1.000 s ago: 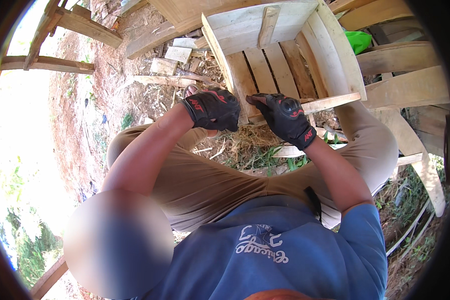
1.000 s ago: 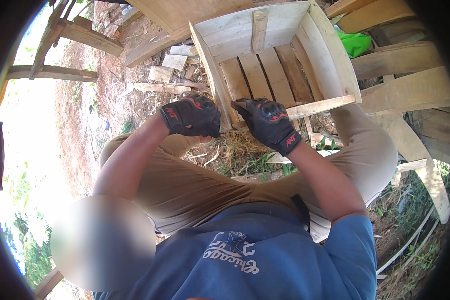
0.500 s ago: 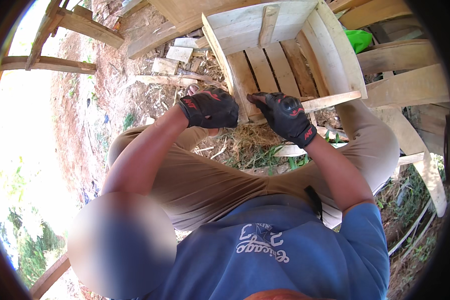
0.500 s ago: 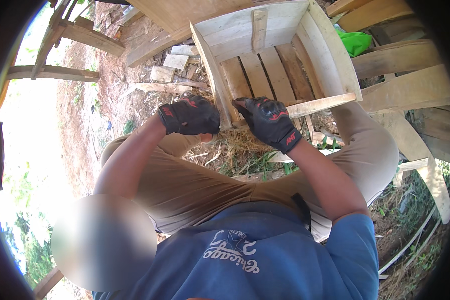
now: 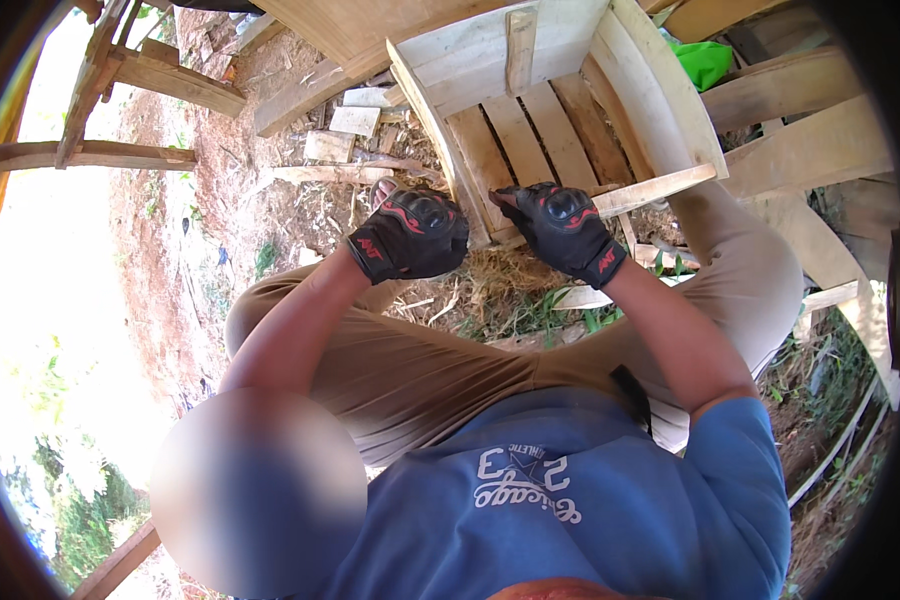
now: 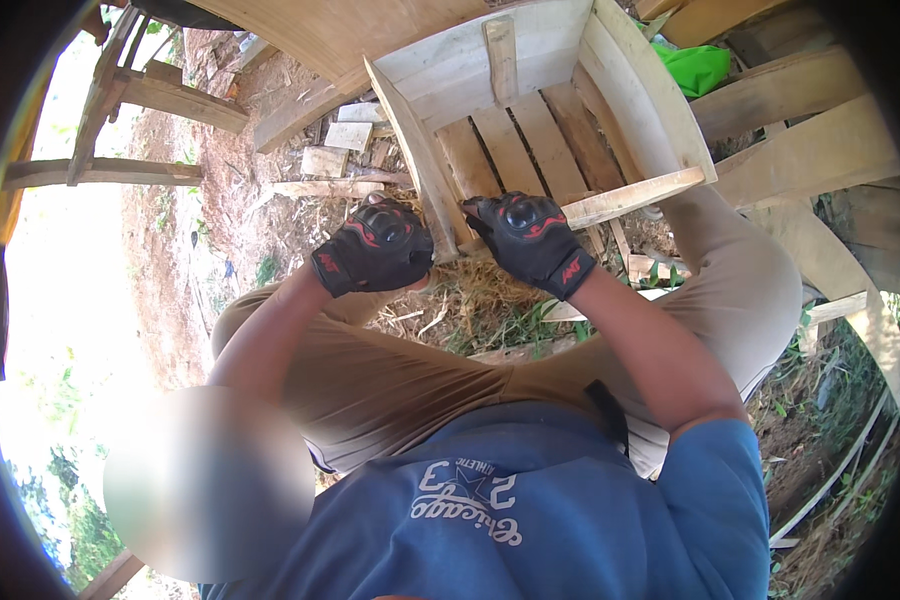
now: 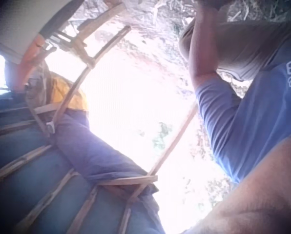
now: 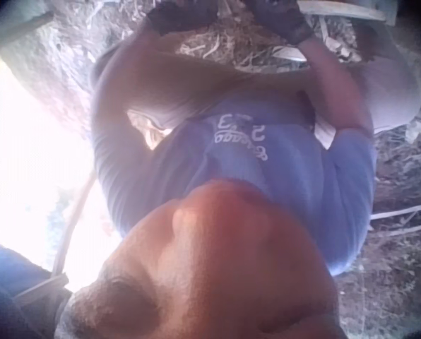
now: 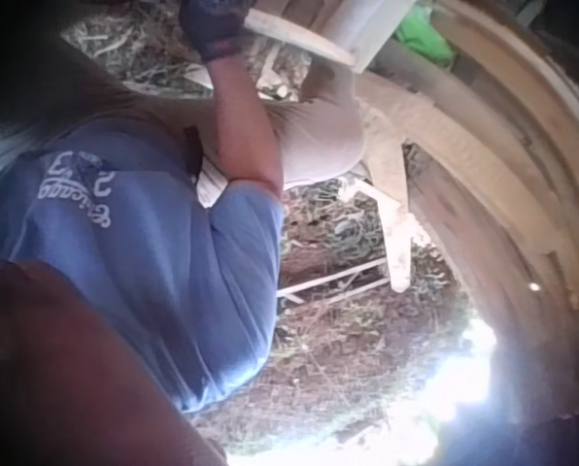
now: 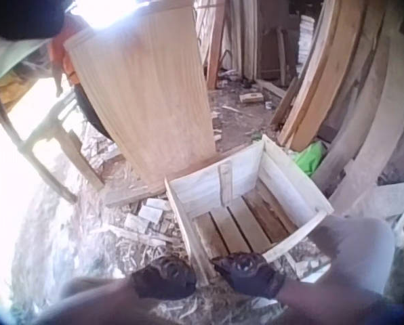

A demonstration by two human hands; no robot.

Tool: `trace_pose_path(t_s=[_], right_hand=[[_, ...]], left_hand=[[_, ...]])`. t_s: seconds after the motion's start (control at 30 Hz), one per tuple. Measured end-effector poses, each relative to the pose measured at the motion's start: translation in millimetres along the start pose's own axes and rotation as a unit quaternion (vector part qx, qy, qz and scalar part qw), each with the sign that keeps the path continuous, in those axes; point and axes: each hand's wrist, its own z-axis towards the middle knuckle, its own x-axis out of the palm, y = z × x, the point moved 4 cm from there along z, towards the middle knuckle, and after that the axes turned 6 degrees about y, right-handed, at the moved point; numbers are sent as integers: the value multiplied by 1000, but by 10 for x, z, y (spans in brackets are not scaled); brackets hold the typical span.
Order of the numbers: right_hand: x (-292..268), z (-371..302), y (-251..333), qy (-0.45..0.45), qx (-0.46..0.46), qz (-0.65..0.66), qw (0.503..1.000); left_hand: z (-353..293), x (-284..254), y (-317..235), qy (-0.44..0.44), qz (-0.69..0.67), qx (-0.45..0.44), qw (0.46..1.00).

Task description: The person sands the interior and edges of a wooden crate using sandpaper.

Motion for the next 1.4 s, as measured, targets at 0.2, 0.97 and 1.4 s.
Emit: trace_pose_path(t_s=[0.2,0.97,1.4], right_hand=[[18,-25,-37,5,12,-11,1000],[7,-16,-23,9,-2,-16,1000],[32,-5,-47,16,3,-25,1000]], left_hand=[[-47,-215,126,-115,122,-24,986],[-24,10,161,3,-44,122,992],[-34,18,109,-16,-30,2,999]])
